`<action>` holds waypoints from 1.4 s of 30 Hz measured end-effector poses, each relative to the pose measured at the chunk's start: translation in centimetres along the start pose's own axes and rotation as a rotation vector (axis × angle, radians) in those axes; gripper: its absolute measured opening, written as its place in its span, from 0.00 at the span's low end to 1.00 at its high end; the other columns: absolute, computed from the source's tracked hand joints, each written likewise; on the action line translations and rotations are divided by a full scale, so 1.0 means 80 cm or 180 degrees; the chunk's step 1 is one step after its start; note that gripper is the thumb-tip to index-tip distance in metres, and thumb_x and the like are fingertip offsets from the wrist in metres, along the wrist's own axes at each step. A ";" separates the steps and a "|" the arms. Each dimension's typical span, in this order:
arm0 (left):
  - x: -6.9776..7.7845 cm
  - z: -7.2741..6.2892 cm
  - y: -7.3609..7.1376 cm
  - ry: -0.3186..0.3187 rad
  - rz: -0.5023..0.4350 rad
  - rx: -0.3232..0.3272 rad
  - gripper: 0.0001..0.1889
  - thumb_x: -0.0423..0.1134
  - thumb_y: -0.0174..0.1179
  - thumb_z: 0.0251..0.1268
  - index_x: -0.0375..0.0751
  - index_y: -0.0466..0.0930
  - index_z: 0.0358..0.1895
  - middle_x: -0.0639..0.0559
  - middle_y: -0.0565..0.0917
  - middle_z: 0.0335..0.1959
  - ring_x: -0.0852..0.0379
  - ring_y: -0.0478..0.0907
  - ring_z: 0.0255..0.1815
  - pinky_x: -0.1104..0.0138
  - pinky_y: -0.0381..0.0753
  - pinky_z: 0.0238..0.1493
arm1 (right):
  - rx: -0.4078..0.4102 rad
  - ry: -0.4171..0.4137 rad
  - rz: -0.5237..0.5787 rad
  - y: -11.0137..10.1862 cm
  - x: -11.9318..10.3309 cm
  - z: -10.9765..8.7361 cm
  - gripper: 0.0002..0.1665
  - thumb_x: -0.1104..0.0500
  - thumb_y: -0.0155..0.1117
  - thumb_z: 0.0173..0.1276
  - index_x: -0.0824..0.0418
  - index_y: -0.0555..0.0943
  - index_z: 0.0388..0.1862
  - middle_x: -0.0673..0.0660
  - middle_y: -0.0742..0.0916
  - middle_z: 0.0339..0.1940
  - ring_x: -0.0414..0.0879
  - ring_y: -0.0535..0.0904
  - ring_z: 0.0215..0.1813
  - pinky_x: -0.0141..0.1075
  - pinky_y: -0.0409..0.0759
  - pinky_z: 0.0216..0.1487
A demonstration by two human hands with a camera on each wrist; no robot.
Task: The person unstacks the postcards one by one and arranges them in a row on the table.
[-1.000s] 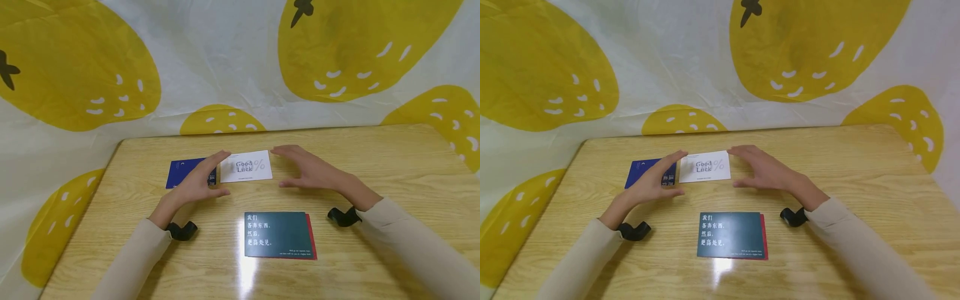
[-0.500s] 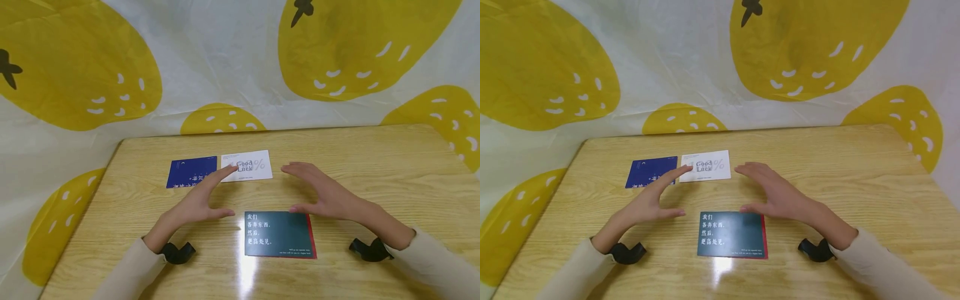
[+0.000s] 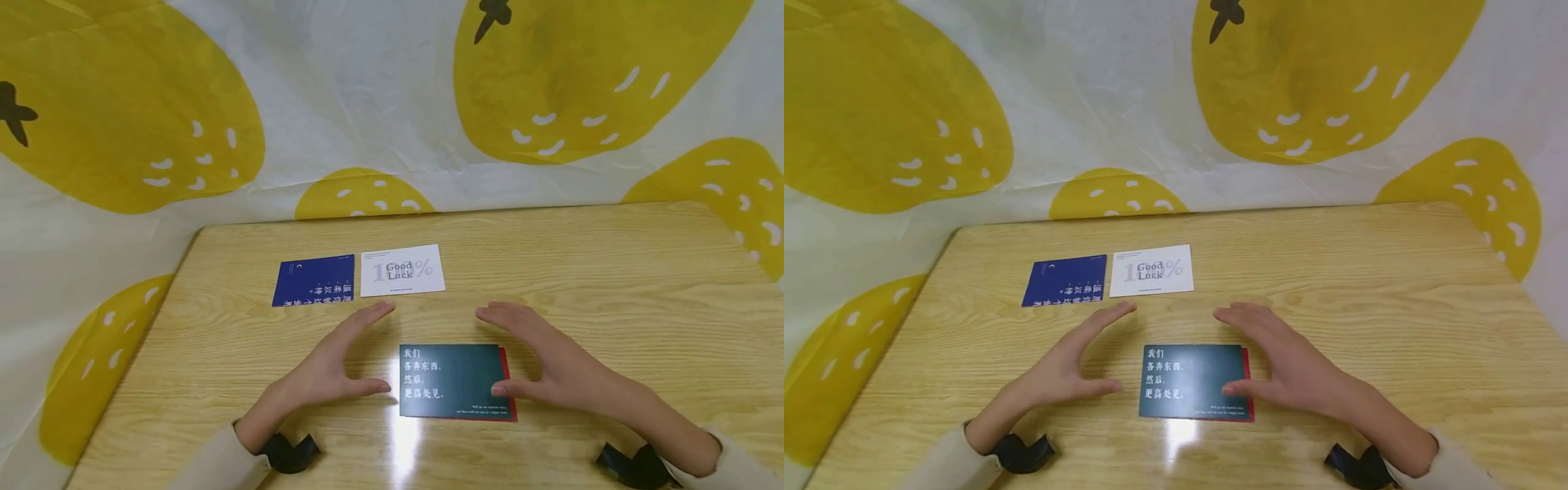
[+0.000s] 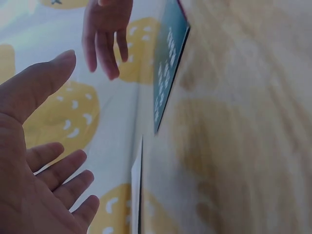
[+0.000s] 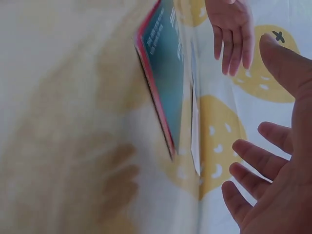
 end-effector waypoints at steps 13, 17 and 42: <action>0.011 -0.013 0.037 0.0066 -0.0104 -0.0097 0.54 0.51 0.76 0.44 0.52 0.53 0.75 0.50 0.55 0.75 0.56 0.49 0.75 0.50 0.57 0.69 | -0.0005 0.0073 0.0190 0.018 -0.001 -0.029 0.52 0.44 0.78 0.49 0.52 0.65 0.71 0.50 0.70 0.69 0.46 0.61 0.69 0.20 0.53 0.66; 0.009 -0.015 0.042 0.0030 -0.0124 -0.0094 0.54 0.53 0.76 0.44 0.51 0.53 0.75 0.49 0.55 0.75 0.54 0.50 0.74 0.48 0.58 0.68 | 0.0013 0.0060 0.0297 0.023 0.001 -0.032 0.49 0.45 0.78 0.49 0.55 0.67 0.69 0.52 0.71 0.68 0.48 0.61 0.69 0.21 0.54 0.66; -0.007 -0.018 0.063 -0.0018 0.0319 -0.0132 0.56 0.54 0.77 0.41 0.48 0.52 0.75 0.47 0.55 0.75 0.49 0.48 0.75 0.49 0.57 0.69 | 0.0327 -0.0260 0.0258 0.042 0.012 -0.039 0.52 0.46 0.81 0.43 0.61 0.69 0.66 0.58 0.71 0.65 0.53 0.61 0.66 0.23 0.52 0.67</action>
Point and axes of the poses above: each hand's wrist, its own z-axis towards the middle knuckle, its own y-axis out of the palm, x = y × z, the point moved 5 cm from there along z, towards the middle knuckle
